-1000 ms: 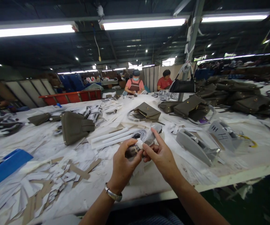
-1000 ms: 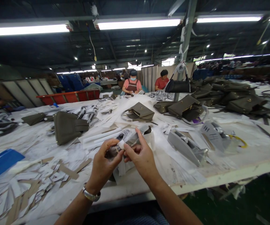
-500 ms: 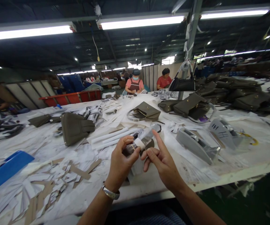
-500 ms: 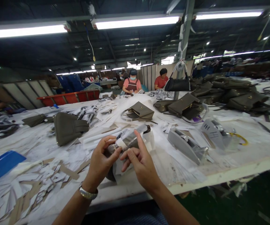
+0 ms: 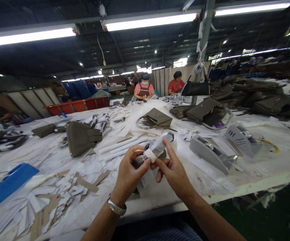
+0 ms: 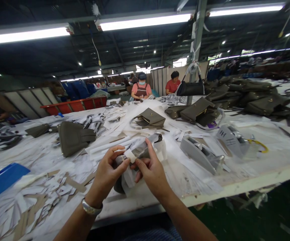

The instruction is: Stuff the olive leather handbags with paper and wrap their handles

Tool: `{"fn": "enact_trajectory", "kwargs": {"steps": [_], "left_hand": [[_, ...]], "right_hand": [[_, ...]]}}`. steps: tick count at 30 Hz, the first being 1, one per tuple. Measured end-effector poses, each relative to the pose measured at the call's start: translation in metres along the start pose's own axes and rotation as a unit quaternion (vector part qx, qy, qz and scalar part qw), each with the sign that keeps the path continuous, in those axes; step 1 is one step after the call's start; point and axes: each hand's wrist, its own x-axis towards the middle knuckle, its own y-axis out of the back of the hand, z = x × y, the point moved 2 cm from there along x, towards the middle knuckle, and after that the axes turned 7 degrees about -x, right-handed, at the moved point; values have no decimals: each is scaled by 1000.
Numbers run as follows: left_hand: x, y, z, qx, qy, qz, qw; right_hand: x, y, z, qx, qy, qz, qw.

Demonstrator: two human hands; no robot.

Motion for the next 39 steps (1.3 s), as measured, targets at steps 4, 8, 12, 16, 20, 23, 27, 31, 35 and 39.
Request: {"fn": "enact_trajectory", "kwargs": {"steps": [4,8,12,16,20,23,27,31,35,39], "left_hand": [[-1,-2,7,-67,57,-40,995],[3,1,12,-86,73,-48,992],[10,7,11,-81,73,-39,993],[10,3,14,-82,62,-72,992],[3,1,19,-49,50,-70,995],[0,3,21,33,11,-28,999],[-6,11,18,54,-73,13,996],[-13,23,-2,-13,-56,1,998],[-15,44,-40,-21,-5,13,1000],[-13,86,-84,102,54,39,993]], "right_hand": [[11,10,17,-145,4,45,988],[7,31,22,-380,91,113,913],[-1,42,-11,-514,350,165,766],[10,34,-46,-562,493,4,664],[28,27,-62,-545,534,-126,634],[40,25,-64,-558,545,-135,611],[55,24,-57,-578,554,-137,583],[56,32,-44,-549,562,-146,602],[53,49,-33,-537,568,-127,610],[61,57,-22,-567,564,-119,588]]}}
